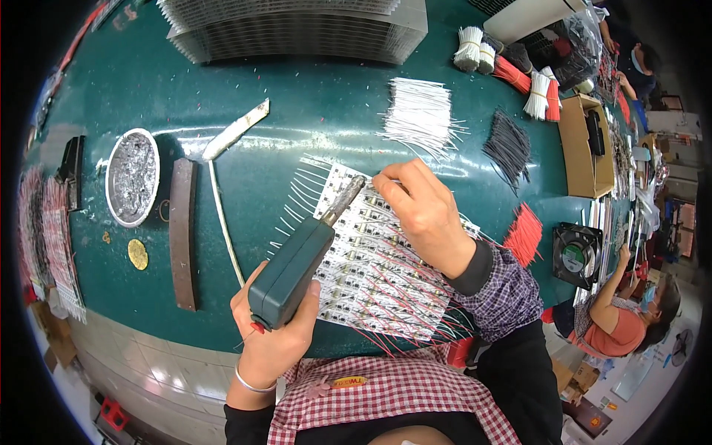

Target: The person solders wires onto a circuit board using a handheld soldering tool. Afterward, the person places the completed board onto a stack of panels, sets a new board onto the table, and reaches for wires by hand.

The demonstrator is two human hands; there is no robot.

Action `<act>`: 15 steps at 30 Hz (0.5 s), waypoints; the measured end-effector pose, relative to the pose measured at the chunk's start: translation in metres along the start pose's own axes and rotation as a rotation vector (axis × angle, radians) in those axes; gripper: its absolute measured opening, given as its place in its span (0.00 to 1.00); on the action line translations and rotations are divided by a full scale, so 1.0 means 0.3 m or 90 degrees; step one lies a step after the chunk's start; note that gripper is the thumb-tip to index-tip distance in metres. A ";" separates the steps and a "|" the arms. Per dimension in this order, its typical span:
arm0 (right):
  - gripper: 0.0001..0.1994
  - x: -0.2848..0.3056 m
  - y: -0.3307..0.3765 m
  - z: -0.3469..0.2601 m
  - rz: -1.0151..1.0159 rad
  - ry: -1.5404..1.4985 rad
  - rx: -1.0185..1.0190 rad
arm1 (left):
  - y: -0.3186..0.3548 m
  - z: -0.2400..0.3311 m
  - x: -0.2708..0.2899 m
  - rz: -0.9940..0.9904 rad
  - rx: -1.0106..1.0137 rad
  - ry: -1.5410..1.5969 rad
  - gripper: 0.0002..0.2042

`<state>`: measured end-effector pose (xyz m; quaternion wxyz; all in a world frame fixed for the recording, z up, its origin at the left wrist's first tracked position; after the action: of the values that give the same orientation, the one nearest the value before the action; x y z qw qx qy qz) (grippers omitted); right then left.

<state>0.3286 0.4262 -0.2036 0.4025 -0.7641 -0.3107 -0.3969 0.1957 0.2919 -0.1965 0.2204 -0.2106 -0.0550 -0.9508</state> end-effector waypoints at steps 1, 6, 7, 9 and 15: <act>0.17 0.001 0.000 0.000 0.000 0.001 0.000 | -0.004 0.001 -0.001 -0.003 0.003 0.001 0.07; 0.16 0.000 0.001 -0.002 -0.006 0.009 -0.001 | 0.009 -0.011 0.013 0.026 0.026 0.013 0.06; 0.16 0.002 0.000 -0.002 -0.006 0.009 -0.001 | 0.018 -0.002 0.018 0.029 -0.008 -0.029 0.06; 0.16 0.001 -0.001 -0.004 -0.003 0.008 -0.001 | 0.034 0.010 0.021 0.031 -0.040 -0.072 0.06; 0.16 0.001 0.000 -0.006 -0.002 0.023 -0.004 | 0.059 -0.030 0.043 0.075 0.015 -0.047 0.09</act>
<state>0.3282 0.4247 -0.2028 0.4052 -0.7576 -0.3034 -0.4121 0.1897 0.2691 -0.1989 0.2760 -0.2458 -0.0616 -0.9272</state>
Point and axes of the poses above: each hand's wrist, its own y-axis away from the middle knuckle, its own x-axis out of the back of the hand, z = x × y, the point moved 10 cm from there along -y, towards the middle knuckle, and after that the axes turned 3 degrees about x, right-handed, at the moved point
